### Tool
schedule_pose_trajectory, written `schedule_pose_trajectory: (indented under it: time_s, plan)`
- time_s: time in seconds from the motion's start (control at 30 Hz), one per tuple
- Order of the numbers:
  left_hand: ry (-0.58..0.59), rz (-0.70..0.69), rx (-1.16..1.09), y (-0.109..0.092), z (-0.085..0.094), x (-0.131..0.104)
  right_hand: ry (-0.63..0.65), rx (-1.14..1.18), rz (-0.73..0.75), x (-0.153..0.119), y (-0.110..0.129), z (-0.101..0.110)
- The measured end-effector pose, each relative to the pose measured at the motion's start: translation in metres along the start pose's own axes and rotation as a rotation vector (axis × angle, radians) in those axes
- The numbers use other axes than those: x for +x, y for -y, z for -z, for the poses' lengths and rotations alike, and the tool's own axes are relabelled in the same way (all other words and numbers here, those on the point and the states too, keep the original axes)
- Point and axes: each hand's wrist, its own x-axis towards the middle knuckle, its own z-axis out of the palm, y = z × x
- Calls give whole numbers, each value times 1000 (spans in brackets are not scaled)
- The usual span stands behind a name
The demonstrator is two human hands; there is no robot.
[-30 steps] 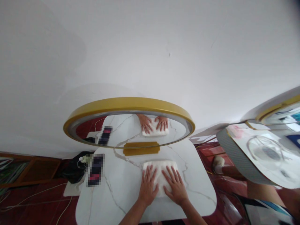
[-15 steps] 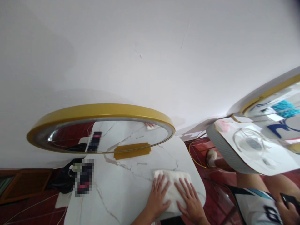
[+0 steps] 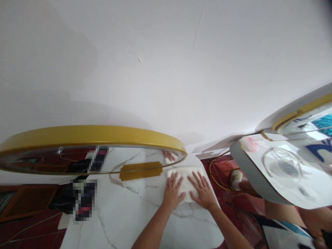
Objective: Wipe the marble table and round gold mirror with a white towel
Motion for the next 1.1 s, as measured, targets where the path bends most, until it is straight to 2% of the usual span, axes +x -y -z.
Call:
schedule_pose_trajectory:
  time_s: [0.2, 0.3, 0.4, 0.6, 0.87, 1.0, 1.1]
  plan:
    - [-1, 51, 39, 13, -2, 46, 0, -13, 6, 42, -19, 1]
    - [-4, 64, 32, 14, -4, 52, 10, -9, 2, 49, -22, 3]
    - [-27, 65, 43, 10, -6, 49, 17, -8, 1, 43, -22, 5]
    - [-27, 5, 7, -10, -7, 23, 18, 2, -4, 5, -19, 7]
    - [52, -70, -148, -37, -5, -41, 35, -5, -86, -75, 13, 6]
    - [101, -111, -209, -38, -1, -67, 24, -14, -135, -104, 36, 3]
    - [126, -135, -225, -27, 3, -84, 8, -20, -148, -113, 58, -2]
